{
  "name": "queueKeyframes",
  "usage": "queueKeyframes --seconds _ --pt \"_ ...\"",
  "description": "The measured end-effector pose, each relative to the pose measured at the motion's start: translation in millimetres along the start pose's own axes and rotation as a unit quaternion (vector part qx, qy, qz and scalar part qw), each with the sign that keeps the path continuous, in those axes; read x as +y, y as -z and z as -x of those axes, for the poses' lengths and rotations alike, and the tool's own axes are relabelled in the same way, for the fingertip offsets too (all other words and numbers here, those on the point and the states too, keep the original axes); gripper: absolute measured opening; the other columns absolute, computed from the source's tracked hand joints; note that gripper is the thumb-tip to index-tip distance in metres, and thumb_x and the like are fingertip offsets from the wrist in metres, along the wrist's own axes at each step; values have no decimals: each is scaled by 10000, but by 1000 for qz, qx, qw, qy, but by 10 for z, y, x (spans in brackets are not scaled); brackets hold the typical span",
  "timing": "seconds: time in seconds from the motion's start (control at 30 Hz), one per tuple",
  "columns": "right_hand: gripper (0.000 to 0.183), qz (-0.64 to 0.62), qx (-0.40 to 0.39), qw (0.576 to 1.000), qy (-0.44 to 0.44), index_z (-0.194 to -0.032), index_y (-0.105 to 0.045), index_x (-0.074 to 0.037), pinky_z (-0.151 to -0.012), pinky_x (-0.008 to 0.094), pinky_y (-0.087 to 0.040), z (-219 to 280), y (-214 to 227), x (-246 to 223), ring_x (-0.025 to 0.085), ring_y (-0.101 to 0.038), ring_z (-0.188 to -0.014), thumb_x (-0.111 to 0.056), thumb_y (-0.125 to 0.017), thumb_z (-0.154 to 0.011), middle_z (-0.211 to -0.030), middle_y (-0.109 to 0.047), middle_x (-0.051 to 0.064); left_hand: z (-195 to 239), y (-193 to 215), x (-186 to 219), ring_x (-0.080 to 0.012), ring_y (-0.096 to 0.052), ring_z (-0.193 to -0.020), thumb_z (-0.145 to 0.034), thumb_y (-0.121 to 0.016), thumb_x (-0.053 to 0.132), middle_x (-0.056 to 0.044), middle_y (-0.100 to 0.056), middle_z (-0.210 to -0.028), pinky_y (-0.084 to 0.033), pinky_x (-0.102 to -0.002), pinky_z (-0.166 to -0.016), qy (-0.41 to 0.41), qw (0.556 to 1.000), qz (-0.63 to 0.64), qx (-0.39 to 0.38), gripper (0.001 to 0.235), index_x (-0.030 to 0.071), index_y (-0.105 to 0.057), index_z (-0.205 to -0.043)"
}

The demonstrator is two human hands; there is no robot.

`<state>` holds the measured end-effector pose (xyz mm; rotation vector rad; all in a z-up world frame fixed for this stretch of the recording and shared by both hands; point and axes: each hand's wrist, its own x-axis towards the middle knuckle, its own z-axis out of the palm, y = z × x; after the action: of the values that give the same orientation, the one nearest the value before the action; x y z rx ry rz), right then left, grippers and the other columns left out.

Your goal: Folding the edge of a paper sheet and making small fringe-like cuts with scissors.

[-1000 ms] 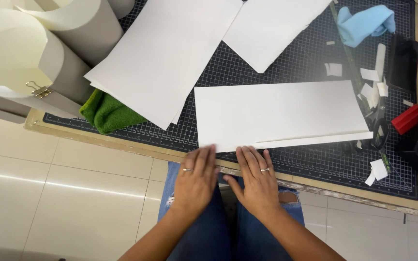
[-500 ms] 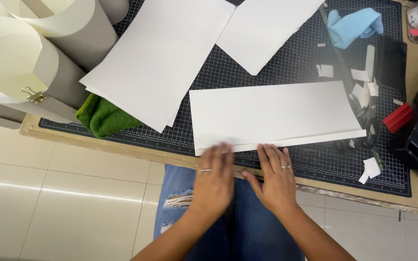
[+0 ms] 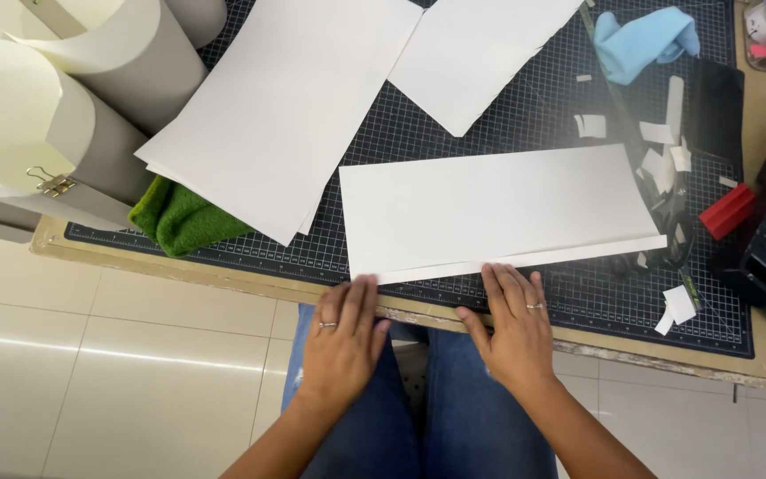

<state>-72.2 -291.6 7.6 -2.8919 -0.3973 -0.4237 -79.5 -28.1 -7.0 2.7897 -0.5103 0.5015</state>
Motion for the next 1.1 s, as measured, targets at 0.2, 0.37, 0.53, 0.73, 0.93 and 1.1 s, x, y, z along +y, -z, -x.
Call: queueKeyframes --seconds 0.2,0.37,0.53,0.73,0.93,1.1 --pt "621 10 -110 993 -33 -1545 -409 -77 -1278 518 -169 -112 -59 -266 316 -392 -1447 -478 -269 -1092 -1519 -502 136 -133 -52 308 -372 -471 -1283 -913 -543 227 -174 -514 -1422 -392 -514 -1106 46 999 9 9 606 -2 -496 -1472" --pt "436 -44 1 997 65 -1425 -566 -27 -1235 554 -288 -138 -97 -420 318 -522 -1366 -229 -474 -1049 -1431 -591 132 -238 -210 504 -382 -492 -1304 -1002 -509 235 -169 -555 -1420 -367 -525 -1179 -17 993 108 44 507 11 -534 -1456" --pt "580 -24 -44 998 49 -1533 -442 -58 -1270 530 -227 27 -85 -67 297 -459 -1448 -412 -404 -1075 -1523 -540 131 -151 -156 291 -336 -490 -1298 -1029 -522 327 -146 -543 -1450 -415 -455 -1143 -2 998 63 14 574 10 -487 -1506" --pt "700 9 -36 999 -26 -1543 -425 -64 -1287 522 -212 32 25 302 317 -450 -1442 -552 -373 -1044 -1503 -543 165 -77 -42 179 -309 -498 -1309 -1030 -504 357 -93 -511 -1479 -389 -471 -1169 25 999 -5 20 573 55 -488 -1517" --pt "681 10 -96 992 -85 -1540 -408 -103 -1293 500 -130 -11 -21 164 283 -367 -1462 -571 -248 -1072 -1537 -485 118 -222 -262 567 -415 -445 -1345 -1006 -502 367 -201 -497 -1479 -337 -587 -1163 49 997 52 -4 611 56 -438 -1528" --pt "423 -33 28 998 35 -1392 -609 -27 -1224 555 -317 -122 -29 -70 316 -569 -1308 -254 -513 -1049 -1361 -639 127 -353 -368 847 -369 -507 -1287 -985 -504 275 -172 -545 -1435 -405 -503 -1137 -27 996 80 29 563 -23 -516 -1462"
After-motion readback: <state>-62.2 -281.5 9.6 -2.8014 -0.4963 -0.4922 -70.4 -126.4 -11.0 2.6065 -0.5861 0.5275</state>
